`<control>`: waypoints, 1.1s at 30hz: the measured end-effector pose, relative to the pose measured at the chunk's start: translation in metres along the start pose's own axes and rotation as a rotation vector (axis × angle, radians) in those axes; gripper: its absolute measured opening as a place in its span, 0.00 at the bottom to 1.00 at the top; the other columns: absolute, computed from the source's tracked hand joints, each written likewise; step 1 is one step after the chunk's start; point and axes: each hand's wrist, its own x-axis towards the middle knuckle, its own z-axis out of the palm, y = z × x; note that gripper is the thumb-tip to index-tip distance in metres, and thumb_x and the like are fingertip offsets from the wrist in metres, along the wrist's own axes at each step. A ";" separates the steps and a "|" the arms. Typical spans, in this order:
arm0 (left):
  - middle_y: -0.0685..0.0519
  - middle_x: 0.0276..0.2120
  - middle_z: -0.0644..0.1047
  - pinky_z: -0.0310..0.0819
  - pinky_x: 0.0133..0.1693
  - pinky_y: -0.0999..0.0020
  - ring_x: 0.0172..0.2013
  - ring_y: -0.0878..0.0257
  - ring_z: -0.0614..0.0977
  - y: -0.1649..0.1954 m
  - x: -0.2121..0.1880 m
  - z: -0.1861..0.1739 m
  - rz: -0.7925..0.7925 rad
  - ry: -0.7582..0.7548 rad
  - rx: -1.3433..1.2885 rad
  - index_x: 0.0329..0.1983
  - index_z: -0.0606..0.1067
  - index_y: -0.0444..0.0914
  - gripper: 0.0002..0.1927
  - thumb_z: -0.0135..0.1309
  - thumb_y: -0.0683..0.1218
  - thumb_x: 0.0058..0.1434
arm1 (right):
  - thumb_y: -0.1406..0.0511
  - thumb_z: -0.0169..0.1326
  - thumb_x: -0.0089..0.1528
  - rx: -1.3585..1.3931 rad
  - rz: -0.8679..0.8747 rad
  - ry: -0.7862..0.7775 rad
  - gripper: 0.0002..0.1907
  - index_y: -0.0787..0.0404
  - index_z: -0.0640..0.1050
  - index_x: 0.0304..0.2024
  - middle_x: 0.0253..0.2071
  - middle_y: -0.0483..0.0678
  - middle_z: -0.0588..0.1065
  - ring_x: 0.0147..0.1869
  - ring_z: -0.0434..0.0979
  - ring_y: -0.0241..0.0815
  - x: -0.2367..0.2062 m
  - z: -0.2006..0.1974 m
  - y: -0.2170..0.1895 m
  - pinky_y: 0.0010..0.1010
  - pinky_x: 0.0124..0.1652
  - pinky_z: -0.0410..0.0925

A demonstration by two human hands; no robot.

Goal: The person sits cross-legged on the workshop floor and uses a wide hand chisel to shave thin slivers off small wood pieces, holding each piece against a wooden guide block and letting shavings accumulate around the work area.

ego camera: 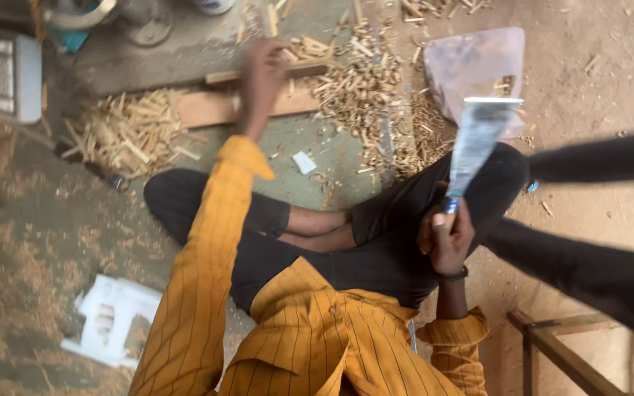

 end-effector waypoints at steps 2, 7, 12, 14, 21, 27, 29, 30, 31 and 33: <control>0.48 0.43 0.80 0.78 0.47 0.63 0.43 0.55 0.82 0.019 0.024 0.052 0.069 -0.152 0.152 0.46 0.80 0.37 0.14 0.61 0.35 0.56 | 0.61 0.46 0.72 -0.041 -0.007 -0.008 0.29 0.71 0.60 0.71 0.21 0.43 0.65 0.17 0.61 0.30 0.001 -0.004 -0.002 0.22 0.18 0.59; 0.44 0.39 0.77 0.74 0.46 0.53 0.43 0.48 0.79 0.044 0.048 0.128 0.396 -0.328 0.520 0.41 0.79 0.36 0.11 0.55 0.31 0.58 | 0.60 0.48 0.72 0.054 0.065 -0.008 0.30 0.72 0.61 0.71 0.24 0.43 0.65 0.19 0.61 0.29 0.003 -0.007 -0.009 0.22 0.19 0.59; 0.44 0.39 0.77 0.77 0.47 0.57 0.42 0.54 0.79 0.033 0.046 0.160 0.400 -0.433 0.728 0.44 0.78 0.32 0.16 0.50 0.26 0.57 | 0.59 0.50 0.70 0.186 0.133 0.022 0.33 0.70 0.59 0.72 0.22 0.43 0.64 0.18 0.60 0.29 0.011 -0.015 -0.009 0.21 0.18 0.57; 0.44 0.40 0.77 0.77 0.48 0.57 0.43 0.54 0.79 0.029 0.044 0.164 0.482 -0.413 0.759 0.48 0.78 0.31 0.19 0.51 0.27 0.54 | 0.60 0.50 0.69 0.255 0.144 0.016 0.34 0.69 0.58 0.72 0.23 0.43 0.63 0.18 0.59 0.29 0.013 -0.019 -0.008 0.22 0.18 0.57; 0.42 0.42 0.75 0.80 0.44 0.61 0.43 0.52 0.79 0.055 0.025 0.130 0.285 -0.324 0.321 0.55 0.78 0.33 0.18 0.56 0.31 0.62 | 0.60 0.50 0.69 0.262 0.134 -0.007 0.34 0.69 0.58 0.72 0.22 0.43 0.63 0.17 0.59 0.30 0.009 -0.017 -0.006 0.22 0.17 0.57; 0.48 0.42 0.78 0.83 0.44 0.70 0.42 0.57 0.85 0.048 -0.044 0.030 -0.115 0.038 0.031 0.48 0.76 0.33 0.12 0.60 0.33 0.62 | 0.56 0.52 0.70 0.261 0.109 -0.023 0.36 0.67 0.58 0.73 0.21 0.43 0.62 0.16 0.58 0.30 0.009 -0.010 -0.005 0.22 0.16 0.56; 0.46 0.41 0.78 0.83 0.46 0.70 0.42 0.57 0.83 0.033 -0.071 0.002 -0.271 0.230 -0.121 0.47 0.75 0.32 0.09 0.60 0.33 0.66 | 0.56 0.53 0.70 0.278 0.101 -0.024 0.35 0.66 0.58 0.73 0.22 0.43 0.62 0.16 0.58 0.30 0.010 -0.009 -0.005 0.22 0.16 0.56; 0.46 0.41 0.78 0.83 0.43 0.71 0.40 0.57 0.83 0.024 -0.078 -0.007 -0.271 0.275 -0.010 0.46 0.75 0.32 0.10 0.61 0.33 0.63 | 0.56 0.52 0.71 0.280 0.107 -0.025 0.35 0.66 0.58 0.73 0.22 0.43 0.62 0.17 0.58 0.30 0.010 -0.008 -0.005 0.22 0.17 0.56; 0.45 0.41 0.77 0.83 0.40 0.71 0.39 0.57 0.83 0.015 -0.085 -0.015 -0.269 0.317 0.102 0.44 0.75 0.32 0.12 0.62 0.33 0.59 | 0.56 0.52 0.71 0.283 0.112 -0.025 0.34 0.66 0.58 0.73 0.22 0.43 0.62 0.17 0.58 0.30 0.010 -0.006 -0.005 0.22 0.17 0.56; 0.45 0.40 0.77 0.82 0.37 0.70 0.37 0.57 0.83 0.000 -0.093 -0.023 -0.256 0.354 0.230 0.43 0.75 0.32 0.13 0.62 0.32 0.56 | 0.57 0.52 0.71 0.244 0.134 -0.021 0.34 0.65 0.58 0.73 0.23 0.43 0.62 0.17 0.57 0.30 0.010 -0.002 -0.007 0.22 0.17 0.56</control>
